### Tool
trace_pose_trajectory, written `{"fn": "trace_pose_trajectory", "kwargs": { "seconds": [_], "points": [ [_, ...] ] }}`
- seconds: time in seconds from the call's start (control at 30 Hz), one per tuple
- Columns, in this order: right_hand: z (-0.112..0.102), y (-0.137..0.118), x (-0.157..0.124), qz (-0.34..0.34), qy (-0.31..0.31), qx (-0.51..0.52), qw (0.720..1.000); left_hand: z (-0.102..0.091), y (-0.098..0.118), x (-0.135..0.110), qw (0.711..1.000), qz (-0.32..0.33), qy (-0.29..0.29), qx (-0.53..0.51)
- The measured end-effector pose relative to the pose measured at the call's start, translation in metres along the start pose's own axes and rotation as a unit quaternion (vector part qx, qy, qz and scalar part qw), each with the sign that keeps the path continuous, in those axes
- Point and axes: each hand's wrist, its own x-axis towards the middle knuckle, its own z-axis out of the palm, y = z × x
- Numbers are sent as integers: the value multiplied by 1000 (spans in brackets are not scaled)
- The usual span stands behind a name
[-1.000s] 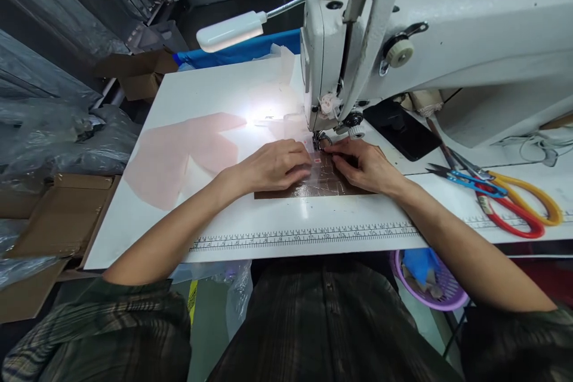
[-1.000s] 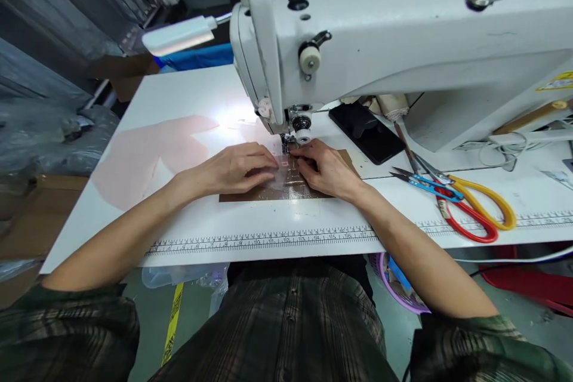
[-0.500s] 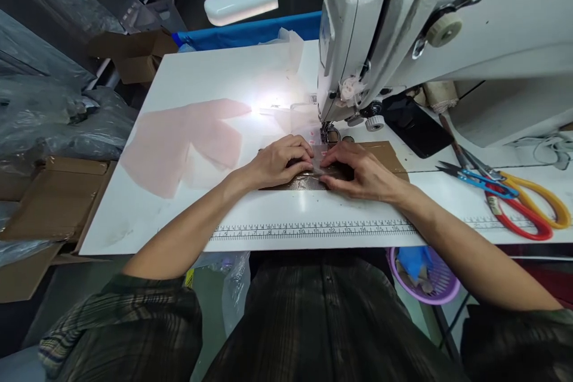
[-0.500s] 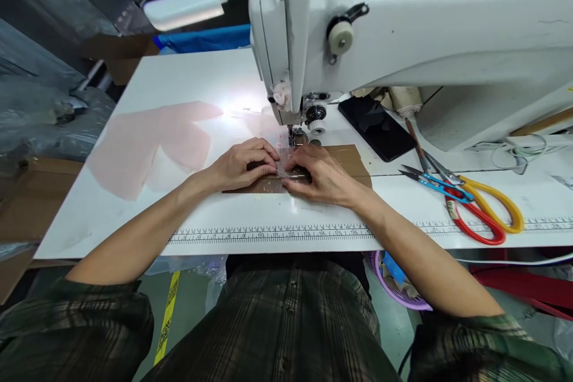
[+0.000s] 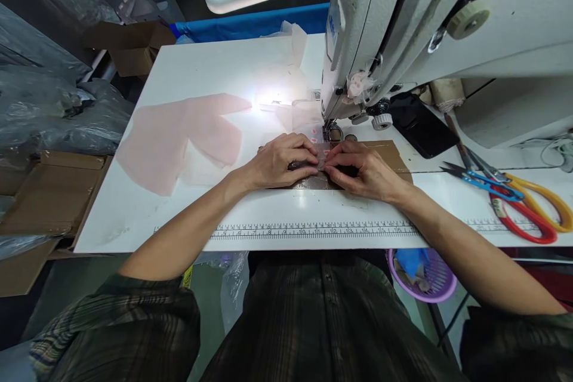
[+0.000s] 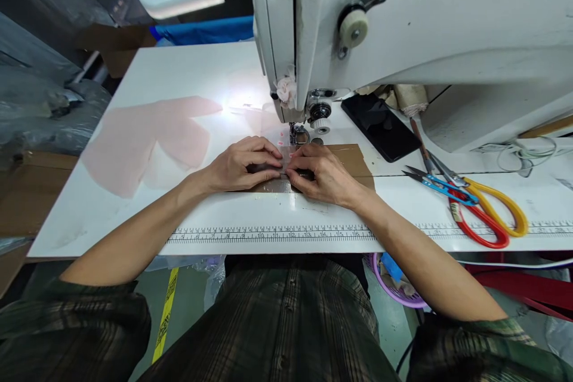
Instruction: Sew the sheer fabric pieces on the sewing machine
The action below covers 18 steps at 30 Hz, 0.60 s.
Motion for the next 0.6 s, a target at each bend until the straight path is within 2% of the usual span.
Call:
{"fn": "trace_pose_trajectory", "kwargs": {
  "seconds": [0.1,0.2,0.37,0.6],
  "points": [
    [-4,4,-1,42,53,16,998,1,3,1,998,21,26,55],
    [-6,11,-3,77,89,-44,992,2,5,2,995,50,48,78],
    [-3,19,-5,23,48,-125,991,8,4,2,990,100,33,92],
    [0,23,-6,5,32,-148,988,10,5,2,988,99,11,116]
  ]
}}
